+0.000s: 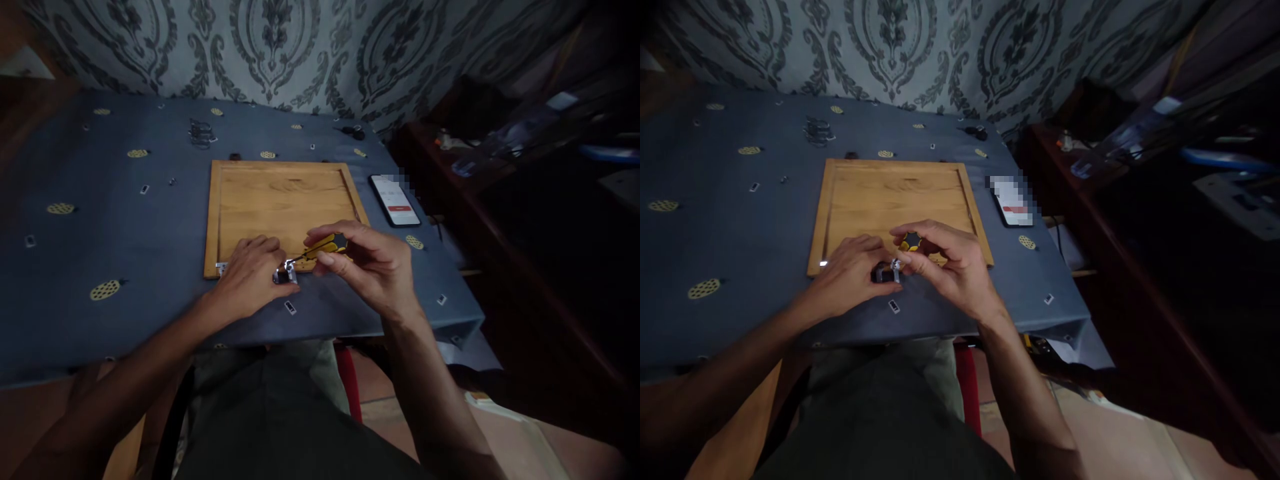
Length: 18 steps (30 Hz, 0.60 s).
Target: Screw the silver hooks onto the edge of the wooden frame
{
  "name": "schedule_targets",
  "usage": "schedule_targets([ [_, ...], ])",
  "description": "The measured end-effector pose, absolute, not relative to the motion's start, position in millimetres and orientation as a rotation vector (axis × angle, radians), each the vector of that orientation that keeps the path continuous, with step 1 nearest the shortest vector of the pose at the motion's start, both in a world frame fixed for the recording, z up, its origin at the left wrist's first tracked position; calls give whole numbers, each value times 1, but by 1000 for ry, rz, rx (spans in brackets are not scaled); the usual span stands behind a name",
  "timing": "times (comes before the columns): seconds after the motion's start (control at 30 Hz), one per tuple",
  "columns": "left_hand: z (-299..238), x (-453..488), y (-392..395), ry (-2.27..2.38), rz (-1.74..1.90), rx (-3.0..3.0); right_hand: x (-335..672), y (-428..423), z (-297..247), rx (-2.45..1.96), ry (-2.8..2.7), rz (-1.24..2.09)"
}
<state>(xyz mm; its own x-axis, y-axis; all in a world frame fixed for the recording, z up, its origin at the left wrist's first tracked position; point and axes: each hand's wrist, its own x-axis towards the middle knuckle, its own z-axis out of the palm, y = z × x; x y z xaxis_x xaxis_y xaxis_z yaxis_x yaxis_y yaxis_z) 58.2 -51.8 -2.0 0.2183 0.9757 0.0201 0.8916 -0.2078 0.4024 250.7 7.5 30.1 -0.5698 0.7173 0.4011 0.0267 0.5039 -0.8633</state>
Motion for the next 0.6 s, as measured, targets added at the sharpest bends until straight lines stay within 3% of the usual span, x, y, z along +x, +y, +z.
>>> schedule_targets([
  [0.33, -4, 58, -53, 1751, 402, 2236, 239, 9, 18, -668, -1880, 844],
  [0.6, 0, 59, -52, 1749, 368, 2223, 237, 7, 17, -691, -1871, 857],
])
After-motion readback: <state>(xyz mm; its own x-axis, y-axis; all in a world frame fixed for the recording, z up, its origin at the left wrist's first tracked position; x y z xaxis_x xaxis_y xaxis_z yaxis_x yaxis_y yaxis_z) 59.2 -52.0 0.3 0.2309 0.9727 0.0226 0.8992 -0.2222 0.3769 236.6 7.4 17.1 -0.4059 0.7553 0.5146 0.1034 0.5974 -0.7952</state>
